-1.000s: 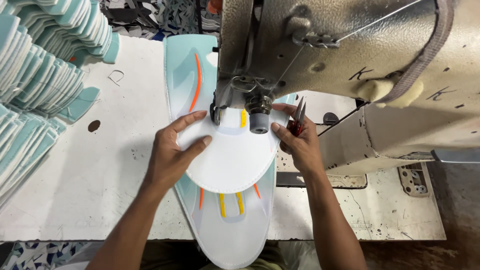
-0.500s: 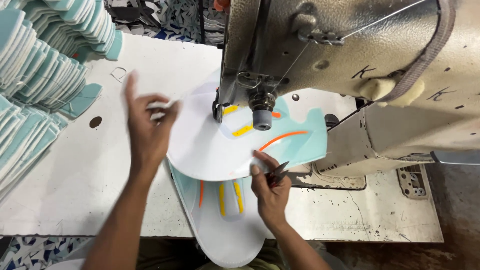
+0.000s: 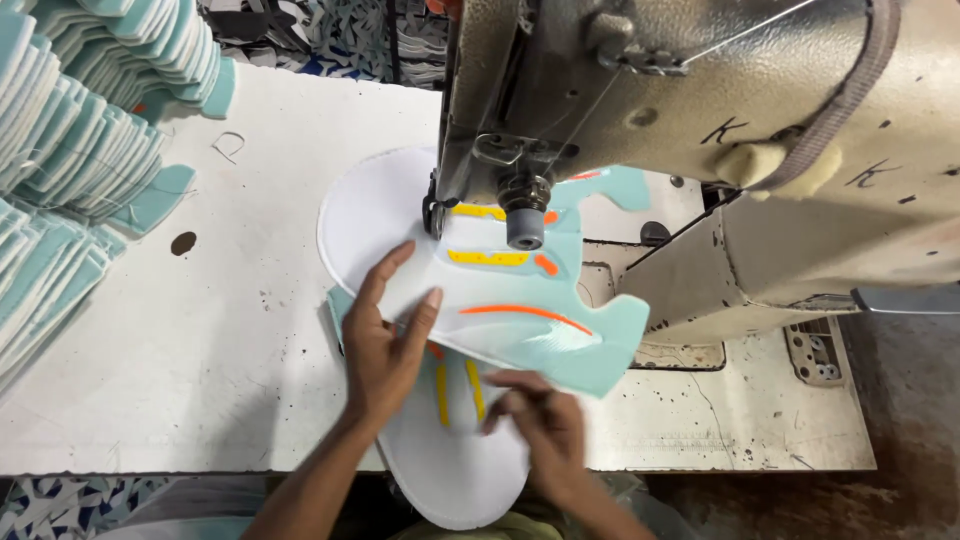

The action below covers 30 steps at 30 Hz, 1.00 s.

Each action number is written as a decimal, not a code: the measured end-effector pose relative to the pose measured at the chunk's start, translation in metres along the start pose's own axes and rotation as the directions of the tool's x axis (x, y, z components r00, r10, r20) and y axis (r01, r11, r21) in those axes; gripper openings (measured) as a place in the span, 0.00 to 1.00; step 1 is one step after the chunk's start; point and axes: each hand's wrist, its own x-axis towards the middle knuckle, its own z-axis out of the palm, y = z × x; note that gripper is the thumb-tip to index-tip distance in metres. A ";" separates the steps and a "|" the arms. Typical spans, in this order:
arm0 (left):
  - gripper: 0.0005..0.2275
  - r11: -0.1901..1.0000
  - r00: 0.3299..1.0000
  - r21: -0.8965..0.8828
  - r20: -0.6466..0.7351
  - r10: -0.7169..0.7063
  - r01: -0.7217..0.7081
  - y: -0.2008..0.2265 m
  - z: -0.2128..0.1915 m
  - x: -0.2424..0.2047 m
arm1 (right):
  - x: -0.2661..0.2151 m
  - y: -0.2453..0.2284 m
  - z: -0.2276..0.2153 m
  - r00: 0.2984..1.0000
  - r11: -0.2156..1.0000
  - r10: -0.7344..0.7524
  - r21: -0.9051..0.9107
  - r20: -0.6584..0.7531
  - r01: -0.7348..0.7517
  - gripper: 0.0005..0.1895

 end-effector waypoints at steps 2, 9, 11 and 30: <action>0.24 0.998 0.994 -0.009 0.089 -0.067 0.068 0.004 -0.013 0.012 | 0.000 -0.004 -0.043 0.965 0.968 -0.248 0.054 0.079 0.244 0.18; 0.23 0.993 0.958 0.118 0.283 -0.052 0.019 0.012 -0.039 0.053 | 0.153 -0.111 -0.060 0.933 0.475 -0.359 -0.860 0.004 0.186 0.12; 0.22 0.990 0.913 0.140 0.401 -0.077 0.022 0.008 -0.046 0.068 | 0.195 -0.091 -0.079 0.887 0.287 -0.417 -0.897 0.198 0.335 0.10; 0.39 0.918 0.878 0.292 0.316 -0.359 0.270 0.014 -0.086 0.045 | 0.082 -0.058 -0.053 0.998 0.972 0.044 -0.229 -0.038 -0.051 0.16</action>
